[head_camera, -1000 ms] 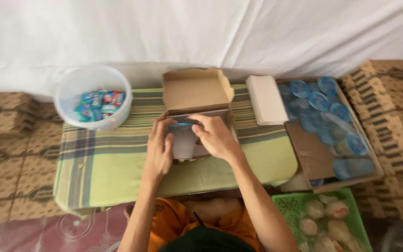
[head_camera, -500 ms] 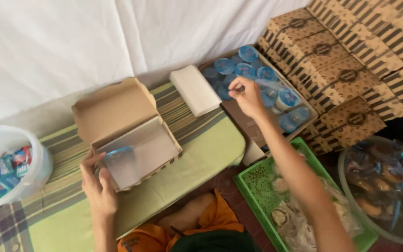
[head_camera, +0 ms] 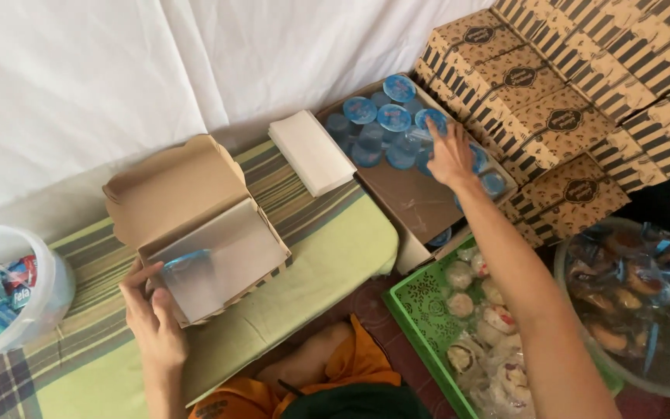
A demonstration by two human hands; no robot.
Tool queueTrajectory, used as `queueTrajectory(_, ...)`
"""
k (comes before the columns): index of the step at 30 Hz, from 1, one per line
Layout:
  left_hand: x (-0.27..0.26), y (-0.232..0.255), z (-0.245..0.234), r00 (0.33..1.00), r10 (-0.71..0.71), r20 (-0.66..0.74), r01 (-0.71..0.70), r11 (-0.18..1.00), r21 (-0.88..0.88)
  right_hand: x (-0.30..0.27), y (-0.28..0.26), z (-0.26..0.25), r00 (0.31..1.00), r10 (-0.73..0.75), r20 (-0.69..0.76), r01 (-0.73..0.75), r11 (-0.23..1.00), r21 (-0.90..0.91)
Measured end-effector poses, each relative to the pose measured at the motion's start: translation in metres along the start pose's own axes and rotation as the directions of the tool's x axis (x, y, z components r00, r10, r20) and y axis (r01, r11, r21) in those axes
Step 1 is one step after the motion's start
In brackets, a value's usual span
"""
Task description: Assembling a cardboard box and filling it with various snack items and a cup of water.
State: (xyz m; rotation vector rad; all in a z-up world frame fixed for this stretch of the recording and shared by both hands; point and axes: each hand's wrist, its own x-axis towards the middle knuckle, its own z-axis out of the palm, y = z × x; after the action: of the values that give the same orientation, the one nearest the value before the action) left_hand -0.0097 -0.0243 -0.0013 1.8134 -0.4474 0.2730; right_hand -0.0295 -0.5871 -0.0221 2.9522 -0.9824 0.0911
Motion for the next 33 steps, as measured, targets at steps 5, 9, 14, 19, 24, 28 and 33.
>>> queueTrajectory(5, 0.001, -0.003, 0.0, 1.0, 0.029, 0.002, -0.029, 0.999, 0.021, 0.012, 0.021, 0.045, 0.948, -0.196, -0.249, 0.156, 0.973, -0.173)
queueTrajectory(9, 0.002, -0.004, 0.0, 0.999, 0.049, 0.0, -0.049, 0.998, 0.028, 0.01, 0.022, 0.044, 0.929, -0.244, -0.278, 0.177, 0.953, -0.246)
queueTrajectory(14, 0.002, -0.006, -0.001, 0.999, 0.034, 0.001, -0.034, 0.999, 0.008, 0.003, 0.022, 0.053, 0.905, -0.21, -0.37, 0.153, 0.972, -0.178)
queueTrajectory(19, 0.002, -0.002, 0.0, 0.999, 0.047, 0.004, -0.047, 0.998, 0.03, 0.002, 0.026, 0.066, 0.842, -0.309, -0.443, 0.215, 0.944, -0.249)
queueTrajectory(24, 0.002, 0.002, 0.0, 1.0, 0.029, 0.001, -0.029, 0.999, 0.021, 0.002, 0.024, 0.065, 0.825, -0.323, -0.463, 0.269, 0.946, -0.18)
queueTrajectory(28, 0.002, -0.003, 0.0, 0.999, 0.039, 0.003, -0.039, 0.999, 0.01, -0.008, -0.003, 0.054, 0.935, -0.03, -0.354, 0.159, 0.926, 0.341)
queueTrajectory(33, 0.003, -0.003, 0.0, 0.999, 0.038, 0.003, -0.038, 0.999, 0.026, -0.047, -0.049, 0.014, 0.958, -0.179, -0.225, 0.204, 0.974, 0.095)
